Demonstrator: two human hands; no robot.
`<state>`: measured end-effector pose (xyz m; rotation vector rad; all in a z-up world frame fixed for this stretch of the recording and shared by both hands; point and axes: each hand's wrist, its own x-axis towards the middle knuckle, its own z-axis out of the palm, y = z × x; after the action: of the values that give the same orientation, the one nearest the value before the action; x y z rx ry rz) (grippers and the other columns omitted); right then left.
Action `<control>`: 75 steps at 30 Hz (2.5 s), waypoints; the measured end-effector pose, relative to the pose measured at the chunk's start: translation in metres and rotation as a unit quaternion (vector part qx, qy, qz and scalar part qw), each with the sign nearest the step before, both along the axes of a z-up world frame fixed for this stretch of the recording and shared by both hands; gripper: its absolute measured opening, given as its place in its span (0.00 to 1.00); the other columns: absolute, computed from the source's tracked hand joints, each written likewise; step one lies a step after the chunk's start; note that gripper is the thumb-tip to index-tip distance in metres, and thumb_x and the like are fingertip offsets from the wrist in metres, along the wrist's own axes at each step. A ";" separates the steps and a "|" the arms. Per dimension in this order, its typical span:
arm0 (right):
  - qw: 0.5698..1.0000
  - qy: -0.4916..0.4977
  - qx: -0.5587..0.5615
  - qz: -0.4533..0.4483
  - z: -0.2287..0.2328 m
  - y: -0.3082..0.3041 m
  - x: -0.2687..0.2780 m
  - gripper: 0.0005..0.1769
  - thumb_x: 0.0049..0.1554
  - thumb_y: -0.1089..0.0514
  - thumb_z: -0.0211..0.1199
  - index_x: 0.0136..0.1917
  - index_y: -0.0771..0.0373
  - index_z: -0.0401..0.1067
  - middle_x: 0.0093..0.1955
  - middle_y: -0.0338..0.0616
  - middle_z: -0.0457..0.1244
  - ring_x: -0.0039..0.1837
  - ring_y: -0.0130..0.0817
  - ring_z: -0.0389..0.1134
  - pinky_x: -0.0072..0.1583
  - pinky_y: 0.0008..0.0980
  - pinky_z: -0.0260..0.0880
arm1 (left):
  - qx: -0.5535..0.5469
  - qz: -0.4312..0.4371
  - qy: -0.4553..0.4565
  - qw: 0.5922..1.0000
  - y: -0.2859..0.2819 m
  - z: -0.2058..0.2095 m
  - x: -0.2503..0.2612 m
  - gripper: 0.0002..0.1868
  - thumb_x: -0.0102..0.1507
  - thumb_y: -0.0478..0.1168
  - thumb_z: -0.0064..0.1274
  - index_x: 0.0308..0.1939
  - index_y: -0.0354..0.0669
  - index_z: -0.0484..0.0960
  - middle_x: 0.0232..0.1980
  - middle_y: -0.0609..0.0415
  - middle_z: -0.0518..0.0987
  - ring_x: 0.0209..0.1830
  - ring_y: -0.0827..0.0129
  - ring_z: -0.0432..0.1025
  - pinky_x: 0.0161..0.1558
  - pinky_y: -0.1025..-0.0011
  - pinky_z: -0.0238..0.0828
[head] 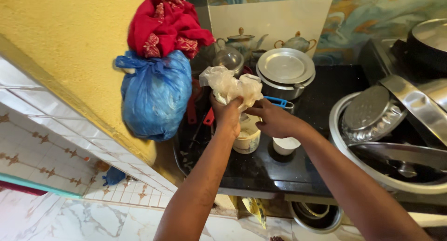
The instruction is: The person gathers items from a counter, places them in bags, and carries them outside where they sort the items into different colorful bins.
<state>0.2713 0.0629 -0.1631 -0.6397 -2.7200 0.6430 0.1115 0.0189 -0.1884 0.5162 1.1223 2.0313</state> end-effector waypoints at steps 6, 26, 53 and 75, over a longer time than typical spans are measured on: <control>1.000 0.013 0.028 -0.001 0.013 0.004 0.040 0.30 0.53 0.61 0.64 0.69 0.45 0.72 0.68 0.51 0.63 0.67 0.49 0.66 0.67 0.44 0.67 | -0.018 0.016 0.023 0.999 -0.004 -0.009 0.009 0.50 0.53 0.22 0.55 0.76 0.51 0.51 0.70 0.49 0.68 0.68 0.58 0.68 0.63 0.62 0.69; 0.965 -0.159 0.152 -0.146 0.020 0.015 0.169 0.56 0.50 0.29 0.64 0.84 0.38 0.41 0.87 0.53 0.24 0.87 0.52 0.19 0.74 0.77 0.24 | 0.001 0.192 0.101 0.976 -0.072 0.061 0.132 0.46 0.54 0.21 0.55 0.74 0.44 0.56 0.67 0.44 0.71 0.63 0.57 0.70 0.61 0.62 0.70; 0.937 -0.172 0.154 0.262 -0.045 -0.256 0.092 0.56 0.53 0.27 0.61 0.84 0.38 0.37 0.88 0.45 0.20 0.87 0.47 0.17 0.76 0.73 0.26 | -0.042 0.553 0.065 0.830 -0.488 0.009 0.242 0.43 0.54 0.22 0.55 0.72 0.45 0.58 0.66 0.49 0.70 0.64 0.60 0.68 0.62 0.65 0.69; 0.743 -0.071 0.251 0.617 -0.044 -0.540 0.175 0.54 0.54 0.25 0.58 0.84 0.37 0.37 0.88 0.49 0.25 0.87 0.50 0.23 0.73 0.78 0.36 | -0.077 0.807 0.016 0.585 -0.681 0.015 0.536 0.47 0.54 0.21 0.52 0.75 0.47 0.53 0.69 0.46 0.69 0.67 0.58 0.67 0.63 0.66 0.66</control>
<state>0.4460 -0.4771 -0.2073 1.4056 -2.9145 -0.0086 0.6471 -0.6621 -0.1730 -1.1049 2.1303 3.1924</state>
